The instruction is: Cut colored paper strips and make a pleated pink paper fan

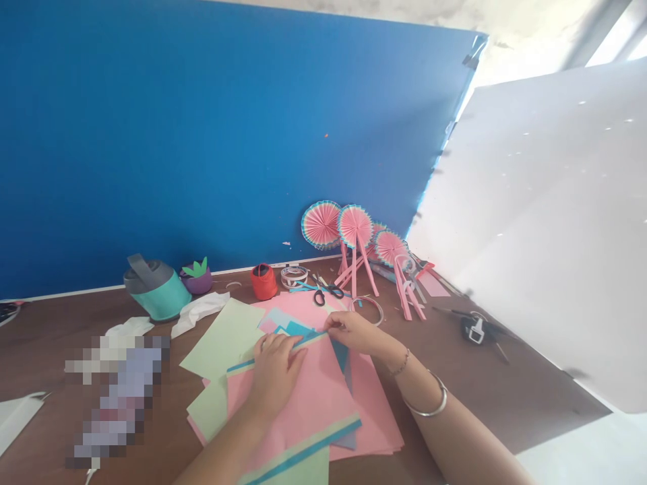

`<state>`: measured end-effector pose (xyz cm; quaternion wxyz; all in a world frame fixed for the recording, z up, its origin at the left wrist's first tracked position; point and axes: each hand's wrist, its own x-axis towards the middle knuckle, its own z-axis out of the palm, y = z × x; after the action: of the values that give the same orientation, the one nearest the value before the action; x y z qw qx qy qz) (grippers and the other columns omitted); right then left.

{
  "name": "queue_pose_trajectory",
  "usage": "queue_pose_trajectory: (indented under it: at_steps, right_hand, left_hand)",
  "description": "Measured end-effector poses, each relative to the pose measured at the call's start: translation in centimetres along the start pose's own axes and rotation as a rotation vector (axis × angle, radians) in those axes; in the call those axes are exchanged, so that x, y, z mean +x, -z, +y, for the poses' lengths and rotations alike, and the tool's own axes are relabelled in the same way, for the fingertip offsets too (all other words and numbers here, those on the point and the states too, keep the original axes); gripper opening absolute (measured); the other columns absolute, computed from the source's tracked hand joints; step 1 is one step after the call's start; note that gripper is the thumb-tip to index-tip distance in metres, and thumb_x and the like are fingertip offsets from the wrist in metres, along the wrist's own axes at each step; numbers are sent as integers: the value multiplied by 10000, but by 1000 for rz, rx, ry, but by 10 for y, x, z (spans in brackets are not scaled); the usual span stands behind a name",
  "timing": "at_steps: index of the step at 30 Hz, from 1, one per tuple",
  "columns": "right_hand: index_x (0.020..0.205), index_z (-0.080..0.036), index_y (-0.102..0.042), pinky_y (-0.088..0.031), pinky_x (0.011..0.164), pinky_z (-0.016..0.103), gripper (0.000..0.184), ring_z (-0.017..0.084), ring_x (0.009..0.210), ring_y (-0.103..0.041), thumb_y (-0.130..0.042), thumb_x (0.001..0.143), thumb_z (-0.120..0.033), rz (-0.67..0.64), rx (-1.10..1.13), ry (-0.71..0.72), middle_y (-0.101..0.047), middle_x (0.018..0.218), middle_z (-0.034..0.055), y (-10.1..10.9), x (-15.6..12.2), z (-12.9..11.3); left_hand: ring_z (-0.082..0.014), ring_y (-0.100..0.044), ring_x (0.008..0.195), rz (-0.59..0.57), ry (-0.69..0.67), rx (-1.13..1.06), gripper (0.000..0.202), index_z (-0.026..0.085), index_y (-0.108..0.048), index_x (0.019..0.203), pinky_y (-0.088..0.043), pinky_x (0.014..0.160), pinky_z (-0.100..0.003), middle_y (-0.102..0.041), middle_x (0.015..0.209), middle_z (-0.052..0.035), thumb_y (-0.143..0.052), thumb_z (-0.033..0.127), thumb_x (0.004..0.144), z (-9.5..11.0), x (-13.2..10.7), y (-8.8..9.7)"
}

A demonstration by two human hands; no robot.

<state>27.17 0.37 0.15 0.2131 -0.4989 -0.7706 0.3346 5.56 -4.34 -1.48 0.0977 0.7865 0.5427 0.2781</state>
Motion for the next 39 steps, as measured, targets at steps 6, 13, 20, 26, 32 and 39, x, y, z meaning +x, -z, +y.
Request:
queue_pose_trajectory:
  at_steps: [6, 13, 20, 26, 32, 39]
  right_hand:
    - [833, -166, -645, -428, 636, 239, 172, 141, 712, -588, -491, 786, -228, -12, 75, -14, -674, 799, 28, 2, -3, -8]
    - [797, -162, -628, -427, 639, 239, 151, 137, 711, -577, -484, 774, -204, 3, 99, 5, -658, 770, 22, 3, -4, -17]
    - [756, -158, -620, -431, 654, 239, 125, 133, 700, -570, -503, 745, -199, 22, 177, 10, -645, 738, 15, 3, -4, -24]
    - [715, -136, -623, -445, 604, 234, 167, 131, 615, -570, -506, 758, -247, 153, 263, -97, -637, 643, 23, -7, 6, -8]
    - [870, -152, -667, -451, 775, 321, 238, 204, 836, -600, -450, 807, -226, 351, 81, -142, -679, 878, 82, 3, 10, 4]
    - [1107, -158, -620, -260, 1038, 463, 329, 295, 1284, -332, -458, 824, -198, 662, -329, -76, -464, 1347, 134, 10, 9, 4]
  left_hand:
    - [-199, -578, 814, 60, 51, -10, 153, 226, -624, 764, -333, 884, -419, -676, 786, -2, -510, 289, 845, 4, 2, 5]
    - [-198, -585, 835, 91, 44, -28, 177, 257, -680, 853, -315, 889, -415, -691, 815, -1, -527, 345, 842, 10, 3, 6]
    - [-179, -573, 813, 141, 47, -40, 183, 255, -658, 728, -276, 906, -410, -690, 779, 25, -519, 272, 847, 17, 1, 10]
    - [-182, -587, 794, 228, 34, -31, 218, 251, -657, 711, -286, 884, -411, -706, 766, 12, -494, 271, 854, 17, 1, 17]
    - [-196, -593, 805, 252, 124, -138, 204, 242, -673, 734, -337, 850, -391, -704, 774, -9, -509, 318, 829, 2, 4, 18]
    - [-175, -529, 626, 234, 524, -583, 302, 180, -684, 714, -392, 590, -263, -620, 647, -6, -562, 456, 733, -5, 16, 39]
